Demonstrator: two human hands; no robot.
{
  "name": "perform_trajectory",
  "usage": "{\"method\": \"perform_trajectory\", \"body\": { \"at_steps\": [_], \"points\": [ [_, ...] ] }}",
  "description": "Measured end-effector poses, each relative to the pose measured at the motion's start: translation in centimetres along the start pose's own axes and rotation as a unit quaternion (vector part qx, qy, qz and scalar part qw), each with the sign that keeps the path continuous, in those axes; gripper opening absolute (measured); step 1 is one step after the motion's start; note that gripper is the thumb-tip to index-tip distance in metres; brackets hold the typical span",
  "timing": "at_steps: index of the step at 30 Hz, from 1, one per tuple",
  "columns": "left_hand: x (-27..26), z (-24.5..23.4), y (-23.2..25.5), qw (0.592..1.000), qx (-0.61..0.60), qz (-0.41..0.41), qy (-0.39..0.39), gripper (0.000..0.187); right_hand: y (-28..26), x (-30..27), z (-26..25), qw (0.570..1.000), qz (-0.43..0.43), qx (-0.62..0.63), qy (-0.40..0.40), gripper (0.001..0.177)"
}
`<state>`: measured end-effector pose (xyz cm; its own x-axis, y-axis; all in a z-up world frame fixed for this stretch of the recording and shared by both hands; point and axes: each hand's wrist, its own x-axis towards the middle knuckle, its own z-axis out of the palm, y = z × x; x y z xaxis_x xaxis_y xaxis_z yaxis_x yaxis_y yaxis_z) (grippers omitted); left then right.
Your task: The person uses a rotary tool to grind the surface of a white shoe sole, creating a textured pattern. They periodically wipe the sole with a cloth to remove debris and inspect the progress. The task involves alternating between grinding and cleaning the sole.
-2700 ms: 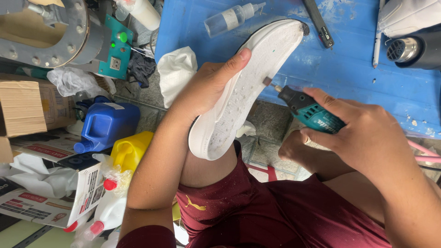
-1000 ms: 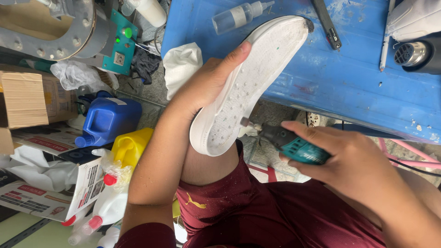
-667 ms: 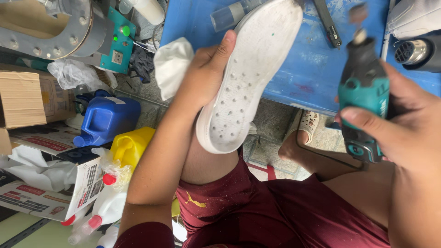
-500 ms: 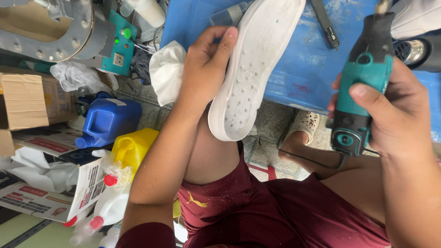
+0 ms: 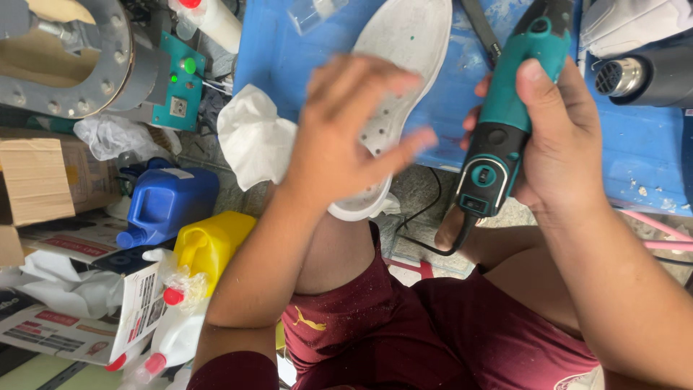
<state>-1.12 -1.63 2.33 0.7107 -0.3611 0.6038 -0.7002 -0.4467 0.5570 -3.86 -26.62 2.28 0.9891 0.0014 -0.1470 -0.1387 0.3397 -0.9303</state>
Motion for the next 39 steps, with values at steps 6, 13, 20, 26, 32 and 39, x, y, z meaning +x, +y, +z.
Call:
{"method": "perform_trajectory", "body": {
  "at_steps": [6, 13, 20, 26, 32, 39],
  "points": [
    [0.1, 1.4, 3.2, 0.991, -0.058, 0.027, -0.12, 0.058, -0.2, -0.4, 0.6, 0.999, -0.03, 0.02, -0.027, 0.042],
    [-0.5, 0.9, 3.2, 0.993, 0.006, 0.017, -0.113, 0.045, -1.5, -0.5, 0.3, 0.994, -0.031, -0.101, -0.017, 0.048],
    [-3.6, -6.2, 1.8, 0.908, 0.345, -0.234, 0.04, 0.061, -2.2, 0.5, -2.7, 0.687, -0.236, -0.687, 0.028, 0.063],
    [-6.5, -5.2, -1.3, 0.931, 0.229, -0.284, 0.015, 0.064, -2.2, 0.8, -2.8, 0.607, -0.24, -0.755, 0.065, 0.069],
    [-7.4, -6.4, -0.5, 0.952, 0.161, -0.254, 0.056, 0.039, -1.7, 1.7, -2.9, 0.605, -0.206, -0.766, 0.071, 0.073],
    [-6.4, -10.2, 1.4, 0.944, 0.171, -0.279, 0.041, 0.022, -1.3, 1.3, -3.5, 0.602, -0.208, -0.769, 0.061, 0.072]
  ]
}}
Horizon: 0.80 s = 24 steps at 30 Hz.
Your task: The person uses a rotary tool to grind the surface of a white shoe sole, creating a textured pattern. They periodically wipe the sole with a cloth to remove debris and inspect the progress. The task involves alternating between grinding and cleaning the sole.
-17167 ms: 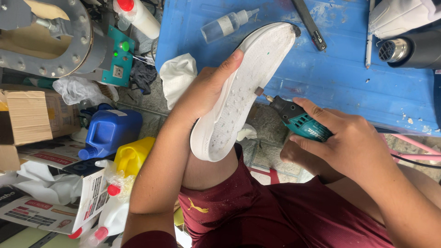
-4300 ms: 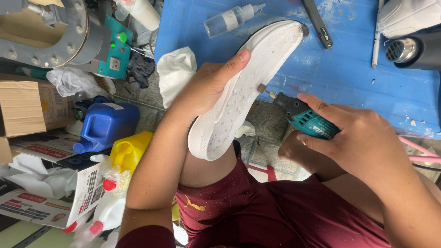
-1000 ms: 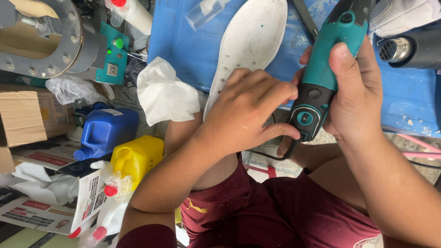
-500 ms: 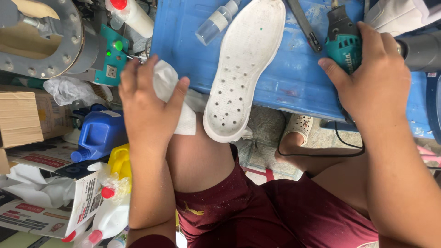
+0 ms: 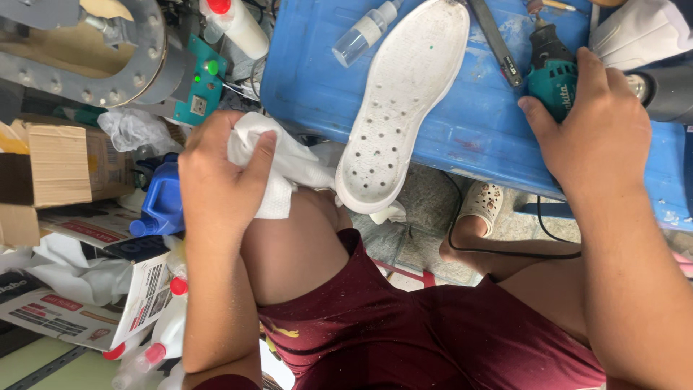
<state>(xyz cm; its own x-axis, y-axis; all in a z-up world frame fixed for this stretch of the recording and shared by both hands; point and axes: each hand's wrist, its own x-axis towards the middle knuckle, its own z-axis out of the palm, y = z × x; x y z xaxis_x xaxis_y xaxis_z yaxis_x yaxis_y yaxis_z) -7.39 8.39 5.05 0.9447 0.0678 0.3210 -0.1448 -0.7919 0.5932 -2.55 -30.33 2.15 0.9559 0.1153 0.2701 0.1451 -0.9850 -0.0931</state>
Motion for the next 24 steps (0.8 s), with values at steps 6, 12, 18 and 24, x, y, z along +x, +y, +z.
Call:
{"method": "perform_trajectory", "body": {
  "at_steps": [6, 12, 18, 24],
  "points": [
    [0.0, -2.4, 0.2, 0.99, 0.127, 0.055, -0.028, 0.017, 0.0, -0.8, -0.2, 0.998, -0.03, -0.026, 0.04, 0.066],
    [0.4, 0.8, -2.9, 0.996, 0.044, -0.024, -0.071, 0.024, -2.1, -2.2, -1.7, 0.987, -0.118, 0.014, 0.106, 0.048],
    [1.3, 1.5, -5.3, 0.984, -0.036, -0.14, -0.108, 0.03, -6.4, 0.6, -2.2, 0.977, -0.177, 0.096, 0.075, 0.026],
    [1.3, 2.2, -5.5, 0.989, -0.111, 0.099, -0.026, 0.022, -10.3, -0.5, -1.3, 0.915, 0.165, 0.204, -0.308, 0.056]
  ]
}}
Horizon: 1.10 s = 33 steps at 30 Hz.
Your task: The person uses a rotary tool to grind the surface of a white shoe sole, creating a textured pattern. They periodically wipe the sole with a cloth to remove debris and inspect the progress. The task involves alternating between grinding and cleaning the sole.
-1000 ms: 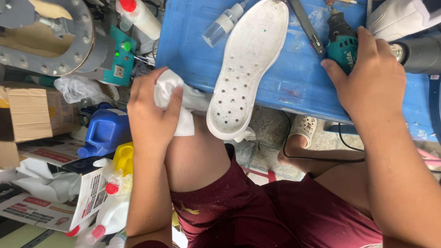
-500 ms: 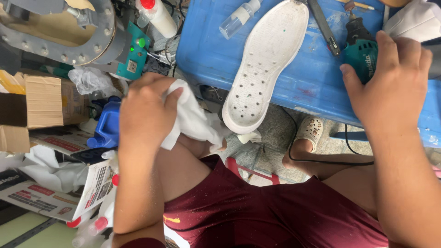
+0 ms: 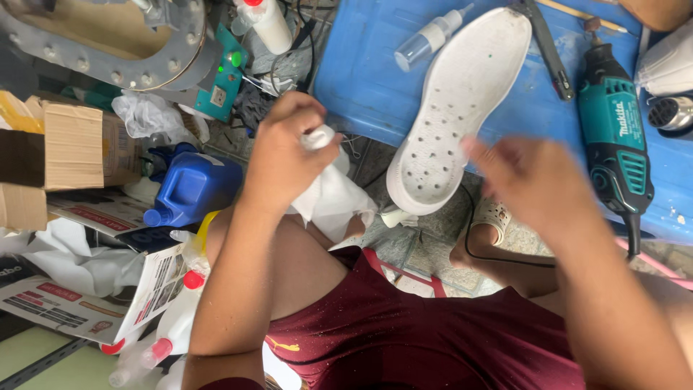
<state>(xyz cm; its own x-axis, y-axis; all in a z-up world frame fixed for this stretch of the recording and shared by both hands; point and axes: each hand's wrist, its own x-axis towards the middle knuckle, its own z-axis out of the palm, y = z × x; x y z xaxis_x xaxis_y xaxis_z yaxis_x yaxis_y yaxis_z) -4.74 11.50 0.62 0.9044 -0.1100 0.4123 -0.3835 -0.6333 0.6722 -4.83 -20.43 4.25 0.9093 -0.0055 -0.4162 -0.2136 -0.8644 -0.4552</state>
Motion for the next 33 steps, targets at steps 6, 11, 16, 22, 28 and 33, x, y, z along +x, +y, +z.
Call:
{"method": "perform_trajectory", "body": {
  "at_steps": [6, 11, 16, 22, 28, 33],
  "points": [
    [0.1, 0.3, 0.9, 0.991, -0.087, -0.083, -0.06, 0.023, 2.3, 0.2, 8.7, 0.839, -0.073, 0.53, -0.099, 0.058],
    [-0.4, 0.2, 0.8, 0.976, -0.047, -0.175, -0.12, 0.014, 2.6, -2.9, 9.1, 0.64, -0.157, 0.742, -0.125, 0.075],
    [-2.2, 3.8, -0.3, 0.99, -0.093, -0.063, -0.091, 0.015, 5.0, -7.1, 6.5, 0.734, -0.242, 0.635, 0.003, 0.095],
    [-4.3, 10.3, -2.6, 0.816, -0.456, -0.343, 0.094, 0.021, 7.9, -10.8, 10.4, 0.849, -0.227, 0.387, 0.278, 0.102],
    [-5.1, 14.5, -4.3, 0.548, -0.712, -0.409, 0.161, 0.035, 3.3, -10.9, 14.9, 0.914, -0.366, 0.078, 0.161, 0.086],
    [-6.3, 12.6, -3.3, 0.455, -0.738, -0.435, 0.243, 0.045, 3.1, -11.4, 14.2, 0.862, -0.379, 0.253, 0.223, 0.085]
  ]
}}
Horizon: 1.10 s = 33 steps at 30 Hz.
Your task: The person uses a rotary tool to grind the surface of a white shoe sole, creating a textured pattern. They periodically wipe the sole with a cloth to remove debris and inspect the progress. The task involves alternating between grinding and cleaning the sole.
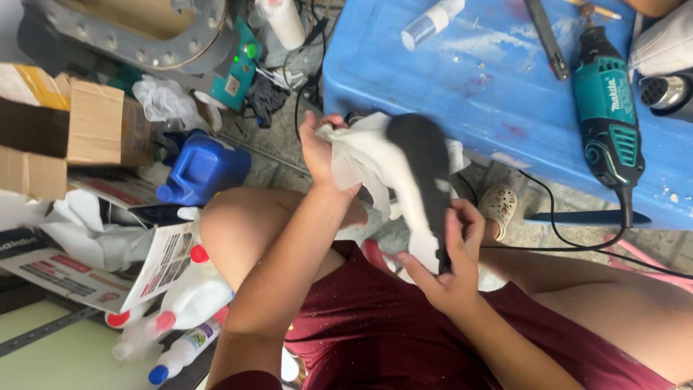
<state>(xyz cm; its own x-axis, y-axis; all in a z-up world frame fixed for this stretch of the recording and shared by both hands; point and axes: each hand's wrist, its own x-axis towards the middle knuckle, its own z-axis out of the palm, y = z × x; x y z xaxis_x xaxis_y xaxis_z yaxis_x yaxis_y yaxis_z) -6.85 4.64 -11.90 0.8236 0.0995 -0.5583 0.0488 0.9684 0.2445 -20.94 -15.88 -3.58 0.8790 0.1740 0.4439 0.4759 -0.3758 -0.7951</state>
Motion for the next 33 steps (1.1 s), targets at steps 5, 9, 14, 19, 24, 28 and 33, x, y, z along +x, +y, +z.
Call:
{"method": "perform_trajectory", "body": {
  "at_steps": [5, 9, 14, 19, 24, 28, 33],
  "points": [
    [-0.3, -0.5, -1.1, 0.994, 0.021, 0.048, -0.093, 0.054, 0.3, 0.3, 0.2, 0.981, 0.065, 0.019, -0.183, 0.084],
    [-2.0, 0.2, 0.6, 0.988, 0.117, 0.081, -0.067, 0.037, 3.6, -0.7, -2.8, 0.924, 0.255, 0.246, -0.145, 0.092],
    [-3.3, 1.6, 4.9, 0.853, 0.449, 0.192, -0.187, 0.025, 6.5, 1.6, -7.3, 0.929, 0.279, 0.242, 0.002, 0.074],
    [-3.8, 3.6, 8.0, 0.817, 0.522, 0.122, -0.215, 0.018, 7.9, 7.0, -9.5, 0.963, 0.236, 0.096, 0.091, 0.054],
    [-6.1, 5.8, 8.4, 0.737, 0.614, 0.142, -0.243, 0.019, 5.9, 10.6, -10.3, 0.967, 0.245, -0.061, 0.025, 0.036],
    [-8.9, 7.9, 6.9, 0.676, 0.673, 0.153, -0.259, 0.018, 2.0, 12.3, -10.0, 0.929, 0.065, -0.364, -0.003, 0.038],
    [-11.9, 9.2, 3.0, 0.675, 0.62, 0.208, -0.343, 0.02, -2.0, 10.9, -7.2, 0.988, -0.034, -0.151, -0.03, 0.055]
  ]
}}
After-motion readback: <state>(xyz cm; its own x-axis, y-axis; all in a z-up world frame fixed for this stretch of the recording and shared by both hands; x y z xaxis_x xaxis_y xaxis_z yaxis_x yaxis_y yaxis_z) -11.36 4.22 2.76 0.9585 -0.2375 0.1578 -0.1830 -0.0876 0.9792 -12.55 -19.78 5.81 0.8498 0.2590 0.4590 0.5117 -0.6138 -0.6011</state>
